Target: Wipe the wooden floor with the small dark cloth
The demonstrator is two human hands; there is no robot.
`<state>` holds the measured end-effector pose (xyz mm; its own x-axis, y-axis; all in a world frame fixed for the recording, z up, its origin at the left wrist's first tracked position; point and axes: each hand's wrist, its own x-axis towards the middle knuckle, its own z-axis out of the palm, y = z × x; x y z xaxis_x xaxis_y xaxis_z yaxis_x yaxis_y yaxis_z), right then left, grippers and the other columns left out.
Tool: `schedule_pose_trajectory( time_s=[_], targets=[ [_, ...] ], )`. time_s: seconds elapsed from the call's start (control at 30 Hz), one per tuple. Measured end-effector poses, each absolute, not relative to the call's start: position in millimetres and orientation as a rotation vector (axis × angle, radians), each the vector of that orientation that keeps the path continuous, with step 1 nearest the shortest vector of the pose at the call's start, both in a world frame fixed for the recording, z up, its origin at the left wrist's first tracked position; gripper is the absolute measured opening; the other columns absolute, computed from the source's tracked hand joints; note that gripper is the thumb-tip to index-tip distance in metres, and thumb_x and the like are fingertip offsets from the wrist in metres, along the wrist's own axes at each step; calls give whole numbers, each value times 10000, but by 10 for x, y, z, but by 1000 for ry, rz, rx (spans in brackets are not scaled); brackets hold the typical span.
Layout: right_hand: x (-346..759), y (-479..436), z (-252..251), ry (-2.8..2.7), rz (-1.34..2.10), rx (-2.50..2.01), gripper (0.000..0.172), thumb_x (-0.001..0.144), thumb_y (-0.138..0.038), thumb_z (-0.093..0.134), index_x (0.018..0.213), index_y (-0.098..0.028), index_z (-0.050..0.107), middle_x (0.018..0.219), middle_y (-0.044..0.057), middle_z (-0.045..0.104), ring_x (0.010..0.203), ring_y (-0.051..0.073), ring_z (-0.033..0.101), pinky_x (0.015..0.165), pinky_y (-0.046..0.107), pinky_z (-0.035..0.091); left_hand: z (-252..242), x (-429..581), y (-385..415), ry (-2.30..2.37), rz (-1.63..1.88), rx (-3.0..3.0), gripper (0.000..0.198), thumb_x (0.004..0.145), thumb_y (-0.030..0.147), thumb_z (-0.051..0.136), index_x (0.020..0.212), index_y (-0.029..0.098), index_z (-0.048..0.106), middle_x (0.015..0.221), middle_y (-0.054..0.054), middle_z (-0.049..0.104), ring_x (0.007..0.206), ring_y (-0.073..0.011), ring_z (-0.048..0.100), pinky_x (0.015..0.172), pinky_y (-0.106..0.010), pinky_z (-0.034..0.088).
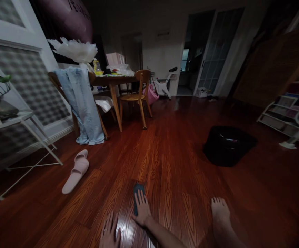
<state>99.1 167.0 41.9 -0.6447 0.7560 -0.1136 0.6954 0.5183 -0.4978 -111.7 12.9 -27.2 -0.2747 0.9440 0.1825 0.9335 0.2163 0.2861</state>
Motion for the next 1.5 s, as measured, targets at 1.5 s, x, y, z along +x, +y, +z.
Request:
schedule_pose_trajectory(
  time_s=[1.5],
  targets=[
    [1466,2097,393,-2437,469,-1705,880,797,-150,477,1651,-229,279,1729,11,140,1602,252,60,1332,516,95,-172,-966,86,2421,585,1797,590,943,377,444,1530,312,449,1629,-48,479,1524,-260,410,1231,-507,402]
  ],
)
